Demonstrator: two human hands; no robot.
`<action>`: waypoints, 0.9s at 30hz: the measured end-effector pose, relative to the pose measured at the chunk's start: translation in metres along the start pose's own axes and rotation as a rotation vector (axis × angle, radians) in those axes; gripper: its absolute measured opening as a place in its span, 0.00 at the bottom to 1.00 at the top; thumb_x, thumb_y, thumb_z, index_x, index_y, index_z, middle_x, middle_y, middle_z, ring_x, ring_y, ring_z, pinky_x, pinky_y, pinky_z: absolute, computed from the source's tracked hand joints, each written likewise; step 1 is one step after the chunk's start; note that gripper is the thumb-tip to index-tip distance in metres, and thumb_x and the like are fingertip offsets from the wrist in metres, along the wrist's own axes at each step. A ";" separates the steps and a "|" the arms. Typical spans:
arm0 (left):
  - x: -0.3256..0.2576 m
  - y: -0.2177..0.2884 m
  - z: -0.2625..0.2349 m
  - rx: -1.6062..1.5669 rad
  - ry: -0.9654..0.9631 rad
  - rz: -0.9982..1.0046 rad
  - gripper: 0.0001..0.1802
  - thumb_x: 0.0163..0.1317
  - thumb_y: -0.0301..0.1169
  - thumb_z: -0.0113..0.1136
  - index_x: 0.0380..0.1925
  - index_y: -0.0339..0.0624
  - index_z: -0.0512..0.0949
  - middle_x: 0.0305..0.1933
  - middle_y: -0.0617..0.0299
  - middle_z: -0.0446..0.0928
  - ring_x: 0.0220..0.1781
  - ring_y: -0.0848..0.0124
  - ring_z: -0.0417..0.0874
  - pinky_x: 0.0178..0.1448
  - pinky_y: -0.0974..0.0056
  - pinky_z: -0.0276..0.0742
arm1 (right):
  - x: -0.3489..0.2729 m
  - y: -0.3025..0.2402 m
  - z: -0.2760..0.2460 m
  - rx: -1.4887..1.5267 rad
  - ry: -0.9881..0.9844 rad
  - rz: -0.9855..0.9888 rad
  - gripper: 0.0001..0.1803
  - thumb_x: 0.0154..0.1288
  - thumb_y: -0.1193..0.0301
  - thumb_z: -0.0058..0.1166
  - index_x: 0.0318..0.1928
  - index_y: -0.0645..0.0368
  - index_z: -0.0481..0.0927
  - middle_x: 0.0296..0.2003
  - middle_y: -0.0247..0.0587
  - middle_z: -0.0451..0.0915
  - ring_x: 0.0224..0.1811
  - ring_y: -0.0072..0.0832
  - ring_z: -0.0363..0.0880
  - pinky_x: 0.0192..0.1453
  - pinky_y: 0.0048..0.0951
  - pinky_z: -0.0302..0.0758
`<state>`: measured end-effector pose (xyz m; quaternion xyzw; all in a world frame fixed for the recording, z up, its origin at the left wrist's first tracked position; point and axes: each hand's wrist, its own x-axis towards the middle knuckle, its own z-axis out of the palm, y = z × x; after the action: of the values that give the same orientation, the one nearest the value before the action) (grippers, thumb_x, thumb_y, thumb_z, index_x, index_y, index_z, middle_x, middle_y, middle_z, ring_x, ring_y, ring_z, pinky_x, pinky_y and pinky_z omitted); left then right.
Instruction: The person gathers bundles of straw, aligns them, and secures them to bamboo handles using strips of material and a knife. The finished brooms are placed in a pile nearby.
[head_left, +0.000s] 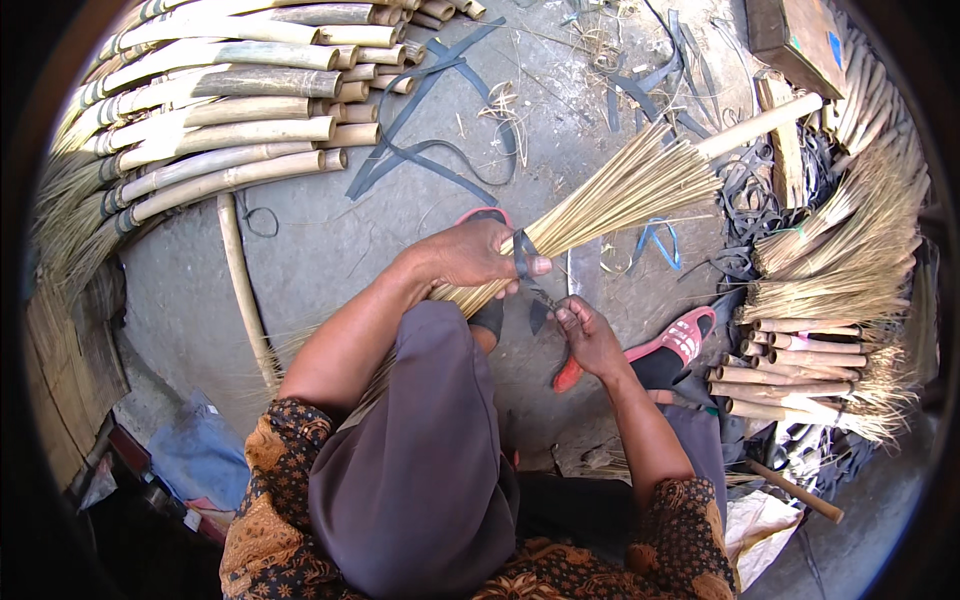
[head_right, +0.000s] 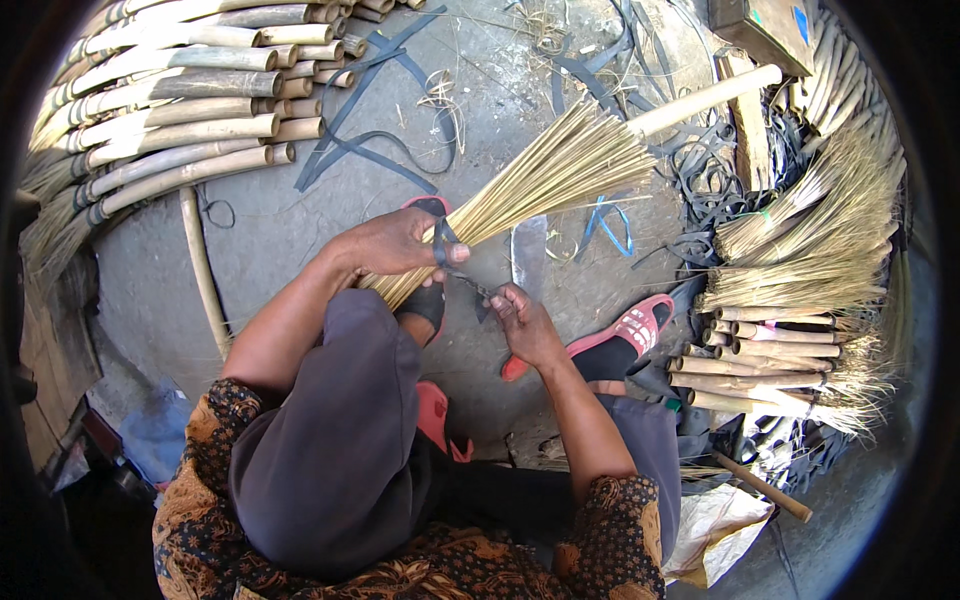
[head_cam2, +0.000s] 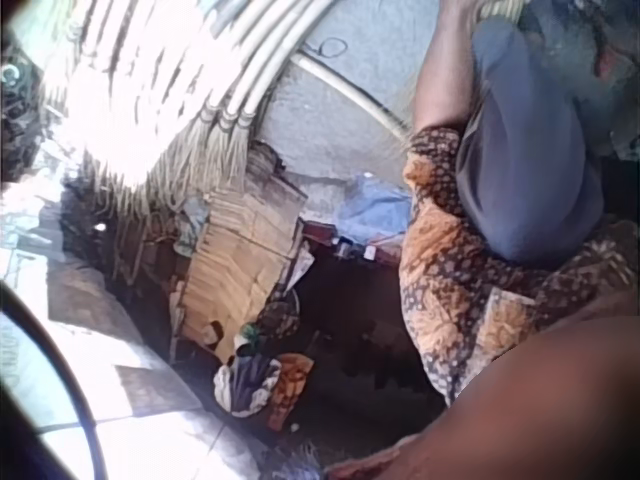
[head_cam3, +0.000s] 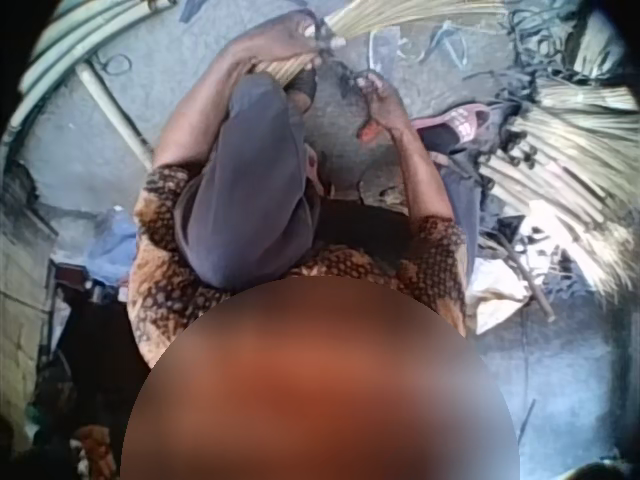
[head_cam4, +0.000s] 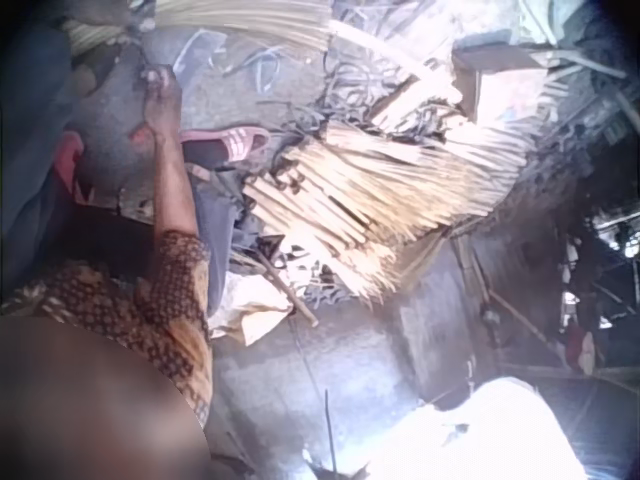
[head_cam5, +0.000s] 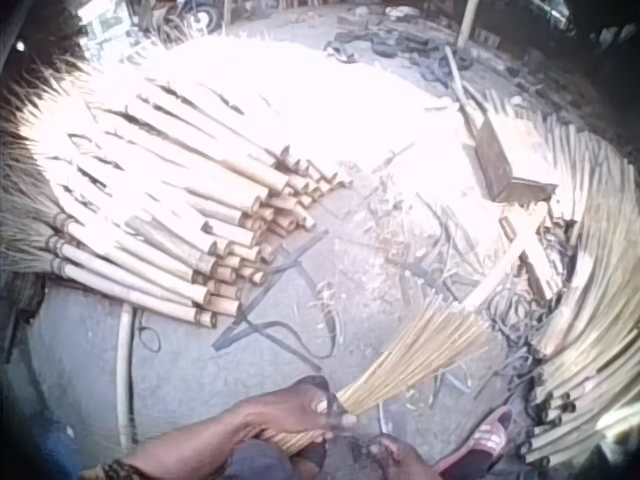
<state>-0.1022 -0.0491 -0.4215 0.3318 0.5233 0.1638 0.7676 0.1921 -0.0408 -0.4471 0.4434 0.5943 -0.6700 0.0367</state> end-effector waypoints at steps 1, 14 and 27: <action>-0.001 -0.001 0.002 -0.092 -0.099 -0.027 0.33 0.65 0.62 0.70 0.43 0.39 0.85 0.32 0.62 0.84 0.32 0.75 0.85 0.40 0.64 0.81 | 0.014 0.003 -0.005 -0.150 0.062 -0.061 0.12 0.83 0.63 0.52 0.43 0.58 0.79 0.29 0.31 0.76 0.32 0.26 0.74 0.41 0.32 0.74; 0.020 -0.014 0.015 0.379 0.236 -0.070 0.36 0.59 0.60 0.74 0.41 0.31 0.84 0.33 0.46 0.86 0.38 0.55 0.89 0.47 0.53 0.82 | 0.053 -0.089 -0.028 -0.844 -0.219 0.009 0.15 0.76 0.65 0.54 0.57 0.54 0.83 0.48 0.52 0.85 0.47 0.55 0.85 0.50 0.53 0.80; 0.018 -0.021 0.037 0.586 0.470 -0.097 0.24 0.61 0.38 0.67 0.54 0.35 0.82 0.48 0.39 0.87 0.51 0.43 0.89 0.56 0.43 0.84 | 0.074 -0.123 -0.014 -1.171 0.018 -0.280 0.12 0.75 0.61 0.58 0.44 0.57 0.81 0.35 0.53 0.84 0.41 0.50 0.89 0.43 0.50 0.83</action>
<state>-0.0633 -0.0660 -0.4391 0.4656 0.7249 0.0420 0.5060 0.0841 0.0422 -0.3989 0.2726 0.9174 -0.2260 0.1814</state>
